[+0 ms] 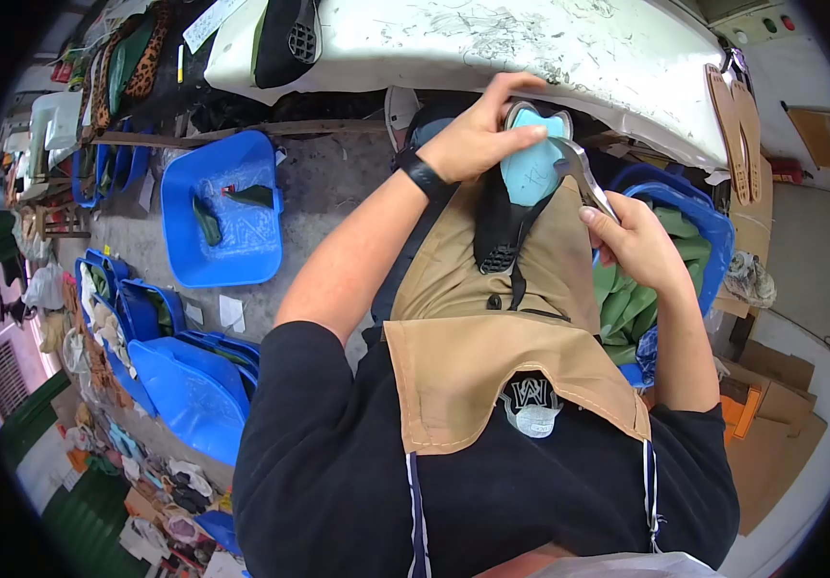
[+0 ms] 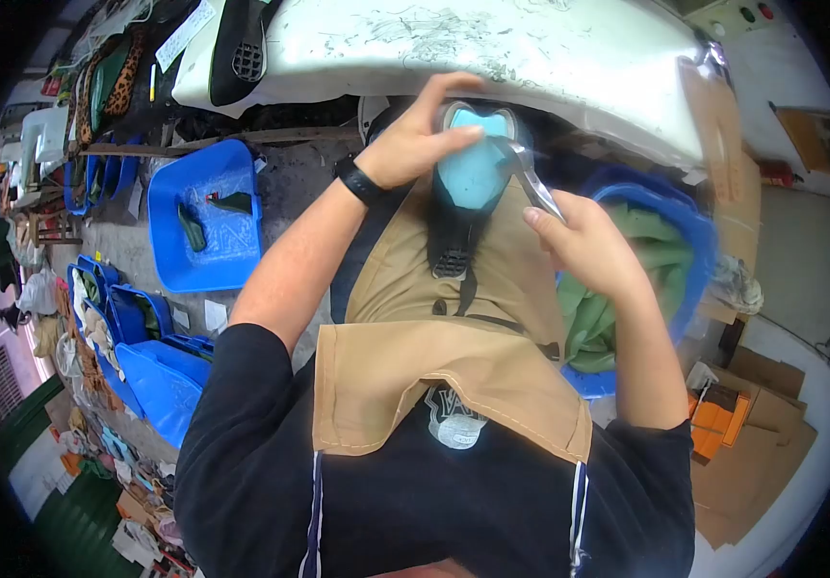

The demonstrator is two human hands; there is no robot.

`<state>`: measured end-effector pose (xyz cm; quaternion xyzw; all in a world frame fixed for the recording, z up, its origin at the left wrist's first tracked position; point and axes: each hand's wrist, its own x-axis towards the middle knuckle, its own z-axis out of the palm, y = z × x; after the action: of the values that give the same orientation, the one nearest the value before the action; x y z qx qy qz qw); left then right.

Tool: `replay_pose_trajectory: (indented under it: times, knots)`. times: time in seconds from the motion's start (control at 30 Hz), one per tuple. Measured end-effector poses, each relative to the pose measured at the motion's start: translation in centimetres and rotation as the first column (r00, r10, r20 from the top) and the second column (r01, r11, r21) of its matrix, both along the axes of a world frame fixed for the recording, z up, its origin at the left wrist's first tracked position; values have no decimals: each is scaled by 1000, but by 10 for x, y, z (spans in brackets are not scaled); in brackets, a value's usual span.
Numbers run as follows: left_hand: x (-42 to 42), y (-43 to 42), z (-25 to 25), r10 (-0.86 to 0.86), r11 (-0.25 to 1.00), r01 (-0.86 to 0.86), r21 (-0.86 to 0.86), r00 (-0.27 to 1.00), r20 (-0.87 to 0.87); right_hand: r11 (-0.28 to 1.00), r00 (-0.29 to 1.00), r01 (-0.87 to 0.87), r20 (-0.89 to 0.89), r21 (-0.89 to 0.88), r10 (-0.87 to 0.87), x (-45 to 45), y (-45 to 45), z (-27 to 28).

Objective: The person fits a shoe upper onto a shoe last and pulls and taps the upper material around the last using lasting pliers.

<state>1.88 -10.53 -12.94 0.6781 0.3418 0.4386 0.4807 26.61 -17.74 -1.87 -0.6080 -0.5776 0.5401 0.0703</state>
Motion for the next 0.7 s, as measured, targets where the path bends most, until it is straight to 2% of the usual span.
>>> replay_pose_trajectory:
  times: [0.07, 0.13, 0.17, 0.3, 0.33, 0.47, 0.5, 0.63, 0.67, 0.7]
  knots:
    - [4, -14, -9, 66, 906, 112, -408, 915, 399, 1000, 1000, 16, 12, 9, -16, 0, 1, -2]
    - [6, -28, -20, 296, 648, 362, -670, 691, 660, 999, 999, 34, 25, 7, -34, 0, -1, -5]
    - [5, -29, -25, 299, 648, 361, -671, 690, 659, 999, 999, 31, 26, 5, -32, 1, 1, -7]
    - [-2, -30, -43, 73, 730, 411, -546, 748, 660, 997, 999, 51, 16, -52, -50, 5, 8, -15]
    - [-2, -30, -43, 74, 730, 411, -546, 747, 660, 997, 999, 51, 17, -54, -50, 4, 10, -17]
    - [1, -27, -43, 35, 865, 126, -486, 950, 310, 995, 993, 86, 85, -45, -82, 3, 16, -22]
    - [2, -28, -41, 42, 864, 123, -488, 949, 313, 996, 993, 80, 89, -48, -76, 2, 15, -21]
    - [7, -35, -30, 85, 909, -38, -415, 992, 97, 989, 980, 83, 169, 120, -103, -6, 11, -4]
    - [7, -39, -31, 89, 907, -39, -419, 991, 100, 990, 980, 79, 173, 117, -99, -7, 9, -4]
    - [7, -42, -33, 72, 914, -24, -404, 992, 104, 981, 985, 43, 158, 189, -74, -10, 9, -5]
